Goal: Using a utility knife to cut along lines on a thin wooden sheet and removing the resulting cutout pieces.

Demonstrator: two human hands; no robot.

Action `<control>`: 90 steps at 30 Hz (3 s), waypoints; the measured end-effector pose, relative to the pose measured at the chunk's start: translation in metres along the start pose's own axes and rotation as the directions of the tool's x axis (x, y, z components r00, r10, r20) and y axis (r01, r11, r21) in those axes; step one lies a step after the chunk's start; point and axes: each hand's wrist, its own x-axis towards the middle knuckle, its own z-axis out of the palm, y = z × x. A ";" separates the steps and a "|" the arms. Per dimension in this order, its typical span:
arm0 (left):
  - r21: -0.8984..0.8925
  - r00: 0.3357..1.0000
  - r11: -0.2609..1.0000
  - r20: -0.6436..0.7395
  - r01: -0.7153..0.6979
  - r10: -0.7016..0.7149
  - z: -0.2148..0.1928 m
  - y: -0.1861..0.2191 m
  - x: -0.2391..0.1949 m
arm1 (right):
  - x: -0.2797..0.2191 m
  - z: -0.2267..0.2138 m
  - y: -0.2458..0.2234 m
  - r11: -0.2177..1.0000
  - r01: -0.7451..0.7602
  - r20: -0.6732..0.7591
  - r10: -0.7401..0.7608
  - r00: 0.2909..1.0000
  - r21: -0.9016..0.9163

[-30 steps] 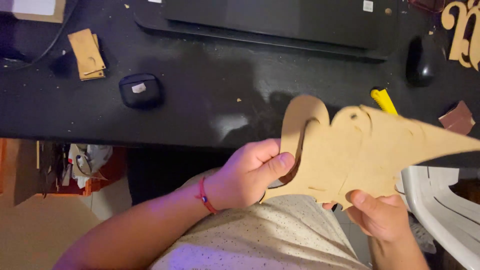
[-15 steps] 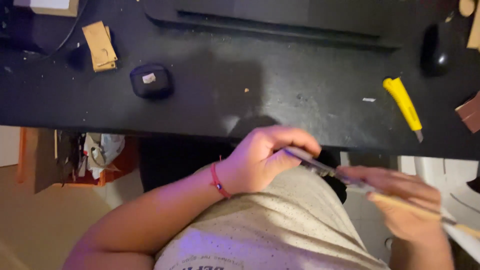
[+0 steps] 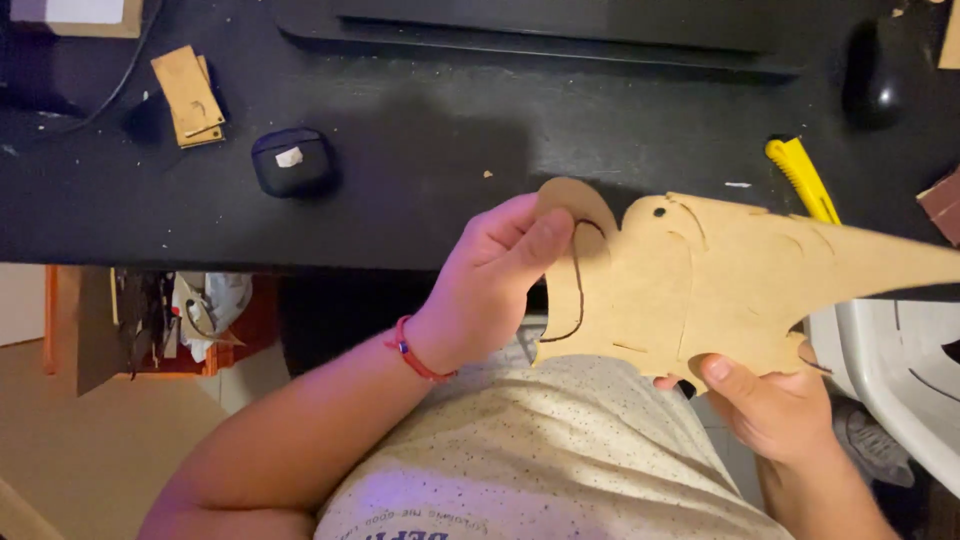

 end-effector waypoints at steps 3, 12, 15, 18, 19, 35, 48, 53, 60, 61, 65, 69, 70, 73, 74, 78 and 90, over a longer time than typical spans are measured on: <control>-0.047 0.999 0.999 0.035 0.008 -0.006 -0.001 0.007 0.000 | -0.007 -0.007 0.012 1.000 -0.019 0.028 0.019 0.999 0.000; 0.858 0.719 0.302 0.106 -0.416 0.687 -0.016 0.011 -0.009 | -0.063 -0.036 0.054 0.891 -0.151 -0.229 0.055 0.972 -0.427; 0.868 0.714 0.079 0.349 -0.491 0.607 -0.015 0.013 -0.023 | -0.067 -0.030 0.046 0.802 -0.077 -0.166 -0.028 0.986 -0.592; 0.932 0.832 0.030 0.306 -0.360 0.463 -0.007 0.016 -0.031 | -0.065 -0.028 0.037 0.623 -0.141 -0.130 0.064 0.990 -0.769; 0.939 0.846 0.033 0.292 -0.342 0.447 -0.004 0.020 -0.034 | -0.065 -0.024 0.034 0.637 -0.092 -0.088 0.038 0.995 -0.765; 0.589 0.946 0.747 -0.111 0.309 -0.304 0.012 0.047 -0.036 | -0.004 0.074 -0.020 0.926 -0.331 -0.433 0.378 0.818 0.183; 0.900 0.997 0.435 0.010 0.027 -0.083 0.010 -0.011 -0.059 | -0.020 0.058 -0.003 0.918 -0.308 -0.399 0.388 0.831 0.251; 0.880 0.981 0.433 0.173 -0.193 0.086 0.010 -0.014 -0.063 | -0.022 0.058 -0.001 0.920 -0.264 -0.321 0.353 0.879 0.288; 0.820 0.922 0.421 0.334 -0.387 0.197 0.010 -0.014 -0.069 | -0.022 0.061 -0.002 0.922 -0.268 -0.304 0.349 0.886 0.279; 0.840 0.921 0.383 0.319 -0.384 0.223 0.011 -0.013 -0.071 | -0.021 0.062 -0.002 0.933 -0.228 -0.279 0.306 0.910 0.277; 0.839 0.899 0.329 0.380 -0.434 0.217 0.012 -0.009 -0.073 | -0.038 0.047 0.019 0.973 -0.030 -0.261 0.091 0.961 0.229; 0.839 0.852 0.203 0.446 -0.504 0.273 0.006 -0.011 -0.079 | -0.039 0.044 0.023 0.989 -0.048 -0.286 0.086 0.954 0.140; 0.827 0.831 0.187 0.464 -0.531 0.306 0.007 -0.011 -0.079 | -0.045 0.039 0.029 0.997 -0.036 -0.340 0.011 0.941 -0.068; 0.808 0.800 0.161 0.494 -0.567 0.341 0.006 -0.010 -0.078 | -0.041 0.046 0.025 0.997 -0.012 -0.361 -0.019 0.932 -0.083; 0.803 0.793 0.151 0.504 -0.576 0.341 0.006 -0.009 -0.078 | -0.036 0.052 0.020 0.993 0.006 -0.333 0.033 0.942 0.114; 0.797 0.774 0.128 0.515 -0.591 0.368 0.008 -0.010 -0.078 | -0.036 0.054 0.018 0.991 -0.039 -0.390 0.085 0.917 0.125; 0.760 0.690 0.056 0.554 -0.648 0.467 0.012 -0.005 -0.070 | -0.025 0.056 0.001 0.967 -0.199 -0.386 0.246 0.889 0.158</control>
